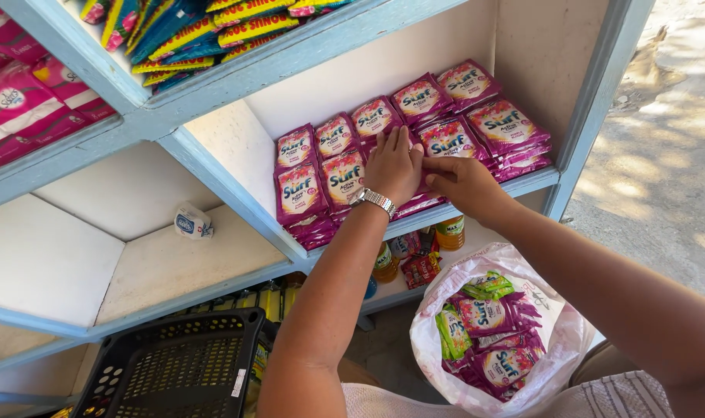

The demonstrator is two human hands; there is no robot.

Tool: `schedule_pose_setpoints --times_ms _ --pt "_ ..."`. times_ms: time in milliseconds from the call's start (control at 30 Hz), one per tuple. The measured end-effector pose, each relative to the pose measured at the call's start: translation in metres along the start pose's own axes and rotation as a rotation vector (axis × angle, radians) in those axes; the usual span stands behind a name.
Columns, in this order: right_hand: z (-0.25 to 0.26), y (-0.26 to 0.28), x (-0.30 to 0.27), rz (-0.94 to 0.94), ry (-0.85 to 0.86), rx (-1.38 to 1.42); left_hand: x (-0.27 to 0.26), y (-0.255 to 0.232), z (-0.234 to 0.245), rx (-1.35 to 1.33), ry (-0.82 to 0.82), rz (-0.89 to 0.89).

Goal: The person takes packets of laundry detergent from a white plastic bag resting on their lap and places them onto a light blue shelf. They handle both purple and green packets, arranging them in neat rows among existing stock.

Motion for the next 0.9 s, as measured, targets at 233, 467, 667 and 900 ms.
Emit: schedule_pose_setpoints --times_ms 233,467,667,900 --pt "-0.001 0.002 -0.008 -0.045 0.007 0.129 0.0 0.008 -0.011 -0.004 -0.038 0.055" --pt "0.001 -0.001 -0.013 -0.033 0.028 0.114 -0.001 0.009 -0.014 0.021 -0.066 0.018" --pt "0.021 0.029 -0.044 0.009 0.056 -0.035 0.0 0.005 -0.008 0.057 -0.135 -0.048" --pt "0.048 0.018 -0.108 -0.06 0.447 -0.168 -0.105 -0.064 0.036 -0.466 -0.173 -0.34"
Point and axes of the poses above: each hand's wrist, its own x-axis towards the middle knuckle, its own z-axis out of the back of the hand, y = z × x, the point moved 4 cm from there along x, towards the middle knuckle, and after that the axes turned 7 degrees about -x, right-handed, at the moved point
